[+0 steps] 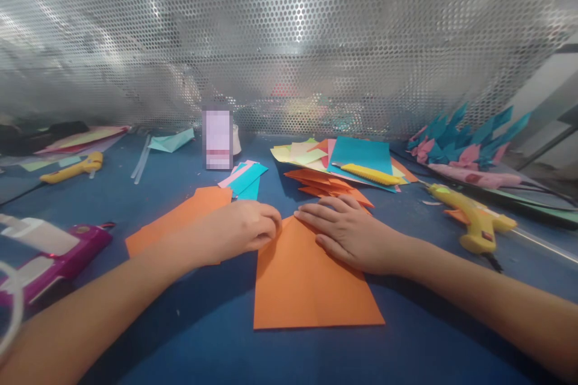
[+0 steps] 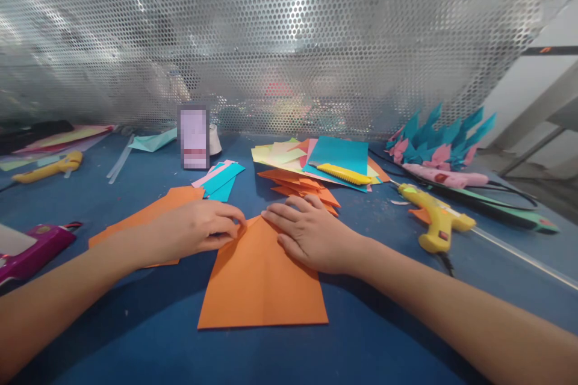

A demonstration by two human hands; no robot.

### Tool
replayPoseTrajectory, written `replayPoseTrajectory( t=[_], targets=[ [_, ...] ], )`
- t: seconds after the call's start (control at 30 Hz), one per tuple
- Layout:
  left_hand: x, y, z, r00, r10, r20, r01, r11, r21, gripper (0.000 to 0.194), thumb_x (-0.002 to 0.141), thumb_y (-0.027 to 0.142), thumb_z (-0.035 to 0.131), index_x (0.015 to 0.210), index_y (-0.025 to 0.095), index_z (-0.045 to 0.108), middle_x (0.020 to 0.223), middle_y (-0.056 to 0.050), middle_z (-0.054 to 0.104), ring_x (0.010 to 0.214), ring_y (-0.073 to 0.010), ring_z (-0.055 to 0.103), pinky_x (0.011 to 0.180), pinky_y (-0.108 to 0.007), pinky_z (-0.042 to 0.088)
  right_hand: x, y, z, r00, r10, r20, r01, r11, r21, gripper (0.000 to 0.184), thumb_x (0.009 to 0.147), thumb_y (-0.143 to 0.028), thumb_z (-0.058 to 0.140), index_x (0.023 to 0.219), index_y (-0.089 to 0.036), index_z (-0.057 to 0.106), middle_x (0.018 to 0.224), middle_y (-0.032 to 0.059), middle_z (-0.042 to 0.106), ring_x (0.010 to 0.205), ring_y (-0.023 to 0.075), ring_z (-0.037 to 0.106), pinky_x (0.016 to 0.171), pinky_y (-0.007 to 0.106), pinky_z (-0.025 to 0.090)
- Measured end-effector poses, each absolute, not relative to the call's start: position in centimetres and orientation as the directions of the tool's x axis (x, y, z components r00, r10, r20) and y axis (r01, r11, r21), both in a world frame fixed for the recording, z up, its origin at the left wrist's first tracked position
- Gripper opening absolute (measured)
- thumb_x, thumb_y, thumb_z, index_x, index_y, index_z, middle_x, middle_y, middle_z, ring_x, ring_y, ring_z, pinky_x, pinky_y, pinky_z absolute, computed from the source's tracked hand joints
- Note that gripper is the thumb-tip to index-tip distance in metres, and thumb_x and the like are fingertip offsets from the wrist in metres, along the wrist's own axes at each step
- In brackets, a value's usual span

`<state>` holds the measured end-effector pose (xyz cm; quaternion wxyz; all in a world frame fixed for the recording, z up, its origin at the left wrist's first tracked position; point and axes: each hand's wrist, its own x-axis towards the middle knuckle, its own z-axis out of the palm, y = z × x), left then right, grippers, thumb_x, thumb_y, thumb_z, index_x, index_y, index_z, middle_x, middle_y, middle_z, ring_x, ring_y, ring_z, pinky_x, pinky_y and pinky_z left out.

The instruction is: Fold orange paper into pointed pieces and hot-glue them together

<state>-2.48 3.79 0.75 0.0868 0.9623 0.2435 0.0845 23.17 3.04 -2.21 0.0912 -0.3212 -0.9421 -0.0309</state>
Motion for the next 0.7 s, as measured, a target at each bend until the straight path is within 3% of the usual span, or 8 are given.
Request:
replayPoseTrajectory(
  t=[0.17,0.33,0.47,0.7],
  targets=[
    [-1.89,3.09,1.23,0.846,0.53,0.062,0.514,-0.84,0.171,0.02,0.08,0.003,0.046,0.065,0.017,0.046,0.077,-0.002,0.062,0.074,-0.0156,0.052,0.064,-0.024,0.04,23.13,3.01,-2.19,-0.779,0.6,0.184,0.611,0.791,0.009,0.046,0.096,-0.031,0.031,0.14,-0.022,0.04,0.138,0.0048,0.05,0.119,0.0276,0.044,0.099,0.049,0.031],
    [-1.52,3.14,1.28,0.829,0.559,-0.018,0.552,-0.811,0.195,0.022,0.073,0.0,0.045,0.064,0.018,0.037,0.072,0.0,0.055,0.069,-0.0148,0.045,0.056,-0.022,0.033,23.15,3.02,-2.28,-0.78,0.598,0.186,0.61,0.792,0.01,0.046,0.096,-0.031,0.031,0.14,-0.022,0.039,0.138,0.0048,0.05,0.119,0.0277,0.044,0.099,0.049,0.031],
    [-1.48,3.43,1.03,0.806,0.59,-0.056,0.586,-0.78,0.218,0.018,0.071,0.003,0.046,0.068,0.019,0.039,0.069,0.0,0.05,0.07,-0.0151,0.046,0.055,-0.022,0.031,23.16,3.02,-2.29,-0.78,0.597,0.188,0.609,0.793,0.011,0.046,0.096,-0.031,0.031,0.14,-0.022,0.04,0.137,0.0051,0.05,0.119,0.0274,0.044,0.098,0.05,0.031],
    [-1.65,2.81,1.74,0.822,0.57,0.003,0.556,-0.803,0.214,0.017,0.076,0.005,0.047,0.066,0.018,0.047,0.086,-0.002,0.063,0.076,-0.0156,0.053,0.065,-0.023,0.04,23.22,2.97,-2.19,-0.78,0.596,0.194,0.608,0.794,0.007,0.045,0.096,-0.032,0.031,0.139,-0.022,0.041,0.137,0.006,0.05,0.12,0.0271,0.044,0.099,0.049,0.031]
  ],
)
